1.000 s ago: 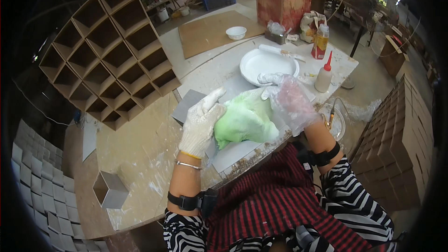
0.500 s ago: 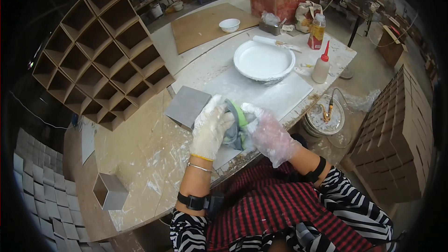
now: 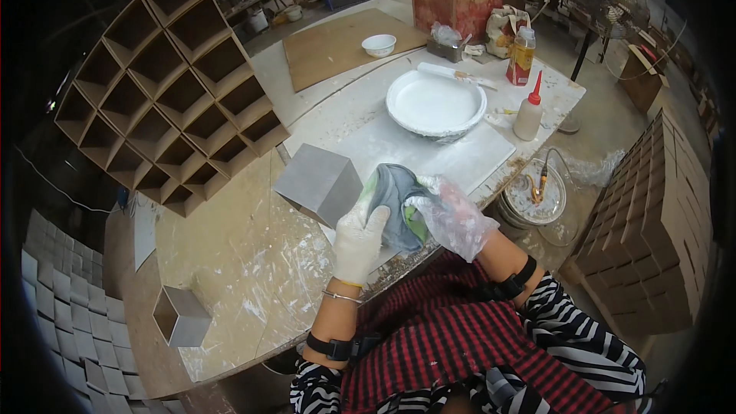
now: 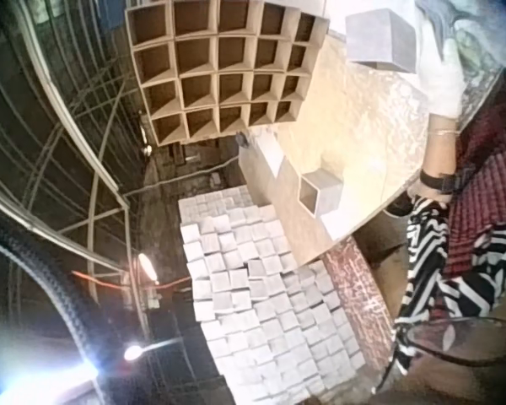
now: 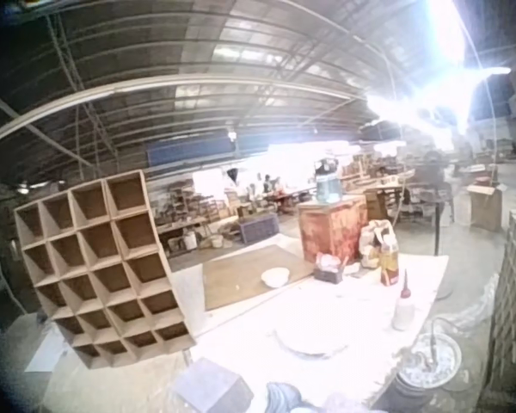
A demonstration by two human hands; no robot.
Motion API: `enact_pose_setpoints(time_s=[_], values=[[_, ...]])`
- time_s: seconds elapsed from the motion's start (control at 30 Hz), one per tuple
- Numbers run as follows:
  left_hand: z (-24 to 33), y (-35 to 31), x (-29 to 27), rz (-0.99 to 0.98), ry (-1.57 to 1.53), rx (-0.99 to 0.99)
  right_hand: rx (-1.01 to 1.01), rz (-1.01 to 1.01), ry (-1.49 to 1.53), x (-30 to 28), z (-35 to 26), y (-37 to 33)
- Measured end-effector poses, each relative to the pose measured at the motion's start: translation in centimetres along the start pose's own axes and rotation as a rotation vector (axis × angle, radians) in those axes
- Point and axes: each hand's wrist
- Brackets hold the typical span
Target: Applying a white substance to a small wooden box and wiping it with a cloth.
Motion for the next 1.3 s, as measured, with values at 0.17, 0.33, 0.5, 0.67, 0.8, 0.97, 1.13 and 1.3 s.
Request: enact_pose_setpoints(time_s=[0.17, 0.33, 0.5, 0.67, 0.8, 0.97, 1.13, 1.3], values=[[-1.2, -0.5, 0.8, 0.088, -0.83, -0.428, 0.03, -0.423, 0.039, 0.0, -2.3, 1.5], [0.0, -0.4, 0.8, 0.002, -0.815, -0.512, -0.061, -0.288, -0.483, 1.3, -4.2, 1.1], [0.6, -0.2, 0.7, 0.039, -0.716, -0.588, 0.057, -0.314, -0.221, 1.4, -3.3, 1.8], [1.3, -0.4, 0.4, 0.12, -0.738, -0.654, 0.09, -0.447, -0.565, -1.2, -1.4, 3.4], [1.5, -1.0, -1.1, 0.093, -0.557, -0.522, 0.153, -0.238, -0.202, -3.3, -5.6, 6.1], [1.8, -3.2, -2.3, 0.134, -0.479, -0.495, -0.14, -0.127, -0.605, -5.4, -4.9, 9.3], [1.2, -3.3, -3.8, 0.1, -0.086, -0.256, -0.366, -0.098, -0.585, -4.9, -9.0, 9.6], [2.7, -1.9, -4.6, 0.089, -0.039, 0.041, -0.409, -0.567, -0.402, -3.7, -14.3, 11.6]])
Point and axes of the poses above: each hand's wrist, its own y-axis towards the middle knuckle, its own x-axis out of the palm, z = x × y, and after that the axes turned 9 degrees about z, right-handed
